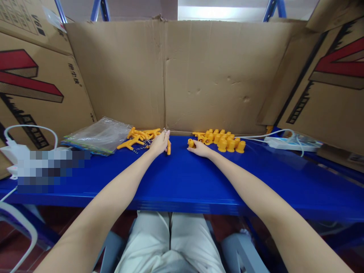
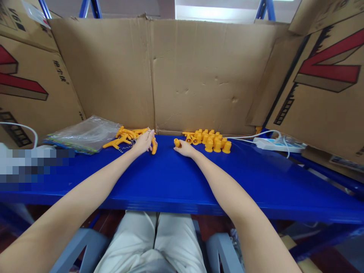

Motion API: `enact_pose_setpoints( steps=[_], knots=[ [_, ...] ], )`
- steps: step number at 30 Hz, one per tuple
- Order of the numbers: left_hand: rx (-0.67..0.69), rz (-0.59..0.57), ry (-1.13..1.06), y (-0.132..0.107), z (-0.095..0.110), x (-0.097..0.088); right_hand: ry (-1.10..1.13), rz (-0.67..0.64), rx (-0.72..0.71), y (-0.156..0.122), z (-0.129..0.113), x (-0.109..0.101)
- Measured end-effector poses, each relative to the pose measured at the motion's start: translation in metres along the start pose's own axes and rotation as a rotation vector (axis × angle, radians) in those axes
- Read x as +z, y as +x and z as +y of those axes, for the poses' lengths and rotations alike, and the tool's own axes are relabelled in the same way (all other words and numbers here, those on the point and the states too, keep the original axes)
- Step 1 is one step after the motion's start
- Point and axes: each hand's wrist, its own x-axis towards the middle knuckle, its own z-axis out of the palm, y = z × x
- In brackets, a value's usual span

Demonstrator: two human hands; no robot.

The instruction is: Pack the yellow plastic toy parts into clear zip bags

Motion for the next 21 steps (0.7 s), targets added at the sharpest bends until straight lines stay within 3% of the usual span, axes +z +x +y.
enact_pose_setpoints(
  steps=[4, 12, 17, 21],
  knots=[
    [0.048, -0.109, 0.078, -0.001, -0.002, 0.007, 0.003, 0.005, -0.006, 0.001, 0.001, 0.001],
    [0.129, -0.22, 0.315, 0.001, -0.013, 0.013, 0.0, 0.01, 0.001, 0.002, 0.002, 0.003],
    [0.274, -0.099, 0.383, -0.001, -0.013, 0.012, 0.0, 0.012, -0.007, 0.001, 0.001, 0.001],
    [0.24, 0.041, 0.374, -0.002, -0.009, 0.006, -0.011, 0.004, -0.012, 0.0, 0.001, 0.001]
  ],
)
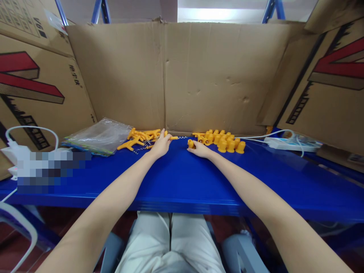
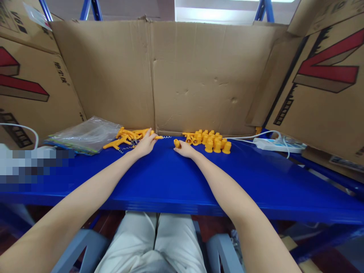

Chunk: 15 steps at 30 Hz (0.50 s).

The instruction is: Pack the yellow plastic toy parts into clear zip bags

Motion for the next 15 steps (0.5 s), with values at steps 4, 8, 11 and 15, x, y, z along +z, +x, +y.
enact_pose_setpoints(
  steps=[4, 8, 11, 15],
  knots=[
    [-0.037, -0.03, 0.041, 0.0, 0.003, -0.011, -0.04, 0.009, 0.01, -0.001, -0.001, 0.001],
    [-0.122, -0.053, 0.108, -0.003, 0.004, -0.018, -0.132, 0.055, -0.025, 0.0, -0.003, 0.0],
    [-0.154, -0.084, 0.142, -0.004, 0.003, -0.021, -0.228, 0.104, -0.054, 0.0, -0.003, -0.004],
    [-0.176, -0.106, 0.194, -0.004, 0.002, -0.022, -0.338, 0.134, -0.112, 0.0, -0.001, -0.01]
  ],
)
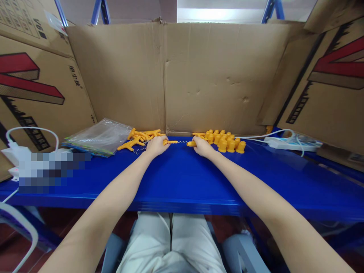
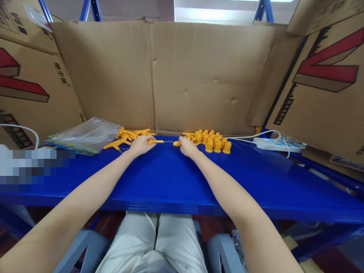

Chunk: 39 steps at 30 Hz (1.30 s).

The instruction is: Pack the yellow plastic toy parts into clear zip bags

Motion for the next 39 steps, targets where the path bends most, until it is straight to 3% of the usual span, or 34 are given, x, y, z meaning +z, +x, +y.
enact_pose_setpoints(
  steps=[7, 17, 27, 39],
  knots=[
    [-0.006, -0.006, 0.059, -0.001, -0.002, -0.001, 0.019, 0.054, -0.052, 0.003, 0.006, 0.004],
    [0.023, -0.008, 0.063, -0.002, 0.008, 0.001, 0.143, 0.116, -0.24, 0.006, 0.001, 0.01],
    [-0.028, -0.008, 0.153, -0.003, 0.0, -0.002, 0.094, 0.056, -0.104, 0.003, 0.002, 0.004],
    [-0.03, -0.024, 0.157, -0.003, 0.002, -0.002, 0.139, 0.068, -0.133, 0.002, -0.004, 0.002]
  ],
)
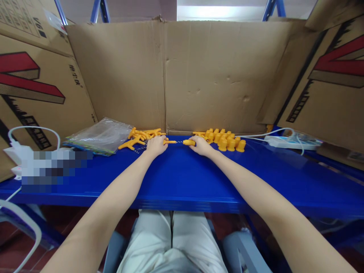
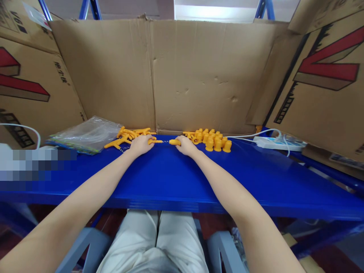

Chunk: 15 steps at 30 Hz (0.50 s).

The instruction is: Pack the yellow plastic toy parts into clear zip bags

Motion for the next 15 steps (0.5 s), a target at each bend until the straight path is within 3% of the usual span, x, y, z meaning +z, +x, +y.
enact_pose_setpoints(
  steps=[15],
  knots=[
    [0.132, 0.012, -0.214, -0.0003, 0.0049, 0.0024, 0.082, 0.013, -0.134, -0.0006, -0.006, -0.0023]
  ],
)
